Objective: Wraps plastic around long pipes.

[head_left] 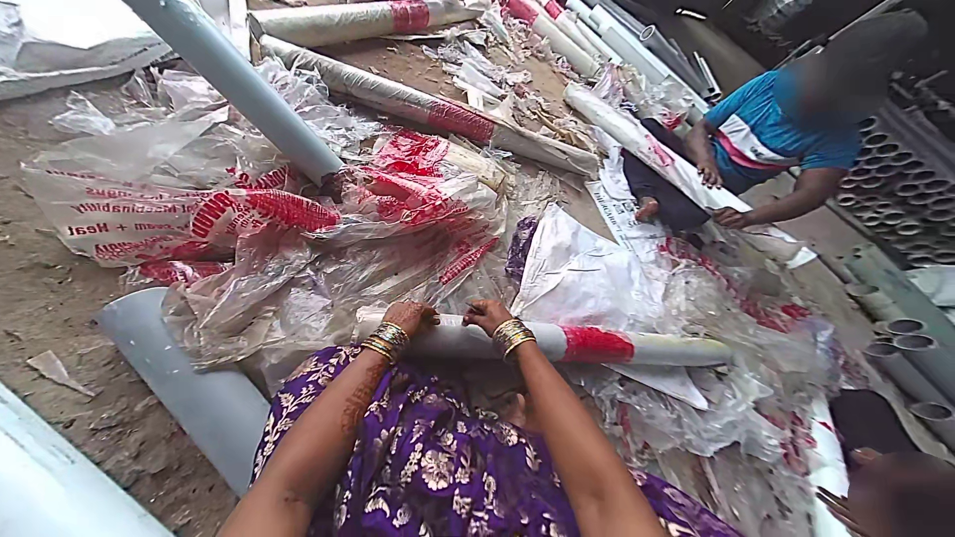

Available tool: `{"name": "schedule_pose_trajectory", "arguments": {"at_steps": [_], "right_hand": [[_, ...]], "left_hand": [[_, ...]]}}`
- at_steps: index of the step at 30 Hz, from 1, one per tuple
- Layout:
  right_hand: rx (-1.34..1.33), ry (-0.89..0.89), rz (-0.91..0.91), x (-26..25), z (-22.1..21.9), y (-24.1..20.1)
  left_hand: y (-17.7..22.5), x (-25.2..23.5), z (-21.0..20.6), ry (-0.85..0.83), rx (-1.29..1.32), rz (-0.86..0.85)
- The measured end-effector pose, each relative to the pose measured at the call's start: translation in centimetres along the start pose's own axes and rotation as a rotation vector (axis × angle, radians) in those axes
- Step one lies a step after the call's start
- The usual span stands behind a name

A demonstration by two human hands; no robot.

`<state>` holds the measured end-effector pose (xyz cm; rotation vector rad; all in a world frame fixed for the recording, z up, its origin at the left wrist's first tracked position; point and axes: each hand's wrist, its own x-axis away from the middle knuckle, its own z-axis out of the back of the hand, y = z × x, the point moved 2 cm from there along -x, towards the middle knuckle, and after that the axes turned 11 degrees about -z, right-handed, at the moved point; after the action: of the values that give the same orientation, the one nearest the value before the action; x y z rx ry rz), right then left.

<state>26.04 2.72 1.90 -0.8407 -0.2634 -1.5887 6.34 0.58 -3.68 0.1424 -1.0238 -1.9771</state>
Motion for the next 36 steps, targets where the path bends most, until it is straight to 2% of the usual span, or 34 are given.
{"name": "schedule_pose_trajectory", "arguments": {"at_steps": [3,8,10,14,18,23,25,27,29,32,36], "right_hand": [[-0.194,0.192,0.006,0.3,1.5,2.5],[0.302,0.027,-0.116,0.8,0.2,5.3],[0.349,0.032,-0.187,1.0,-0.8,5.3],[0.333,0.069,-0.18,0.5,-0.3,5.1],[0.152,0.174,-0.236,-0.3,0.7,5.2],[-0.487,0.324,-0.271,-0.1,0.6,9.0],[-0.513,0.248,-0.399,0.9,1.2,9.8],[-0.527,0.057,-0.524,2.2,1.8,9.5],[-0.606,-0.038,-0.55,2.4,2.0,9.4],[-0.466,-0.027,-0.466,1.6,2.3,8.6],[0.004,0.13,-0.441,0.8,3.3,5.3]], "left_hand": [[0.2,0.1,-0.1,0.009,0.0,0.063],[0.8,0.2,-0.1,0.015,0.008,0.108],[1.0,0.3,0.1,0.022,0.016,0.13],[0.9,0.4,-0.2,0.017,0.024,0.162],[1.3,0.5,-0.2,0.038,0.015,0.152],[1.6,0.5,0.2,0.075,-0.03,0.088],[1.6,0.6,0.4,0.116,-0.064,0.069],[1.4,0.6,0.6,0.173,-0.08,0.069],[1.2,0.6,1.0,0.197,-0.08,0.089],[0.7,0.6,1.1,0.225,-0.053,0.091],[0.3,0.4,1.1,0.243,-0.042,0.076]]}}
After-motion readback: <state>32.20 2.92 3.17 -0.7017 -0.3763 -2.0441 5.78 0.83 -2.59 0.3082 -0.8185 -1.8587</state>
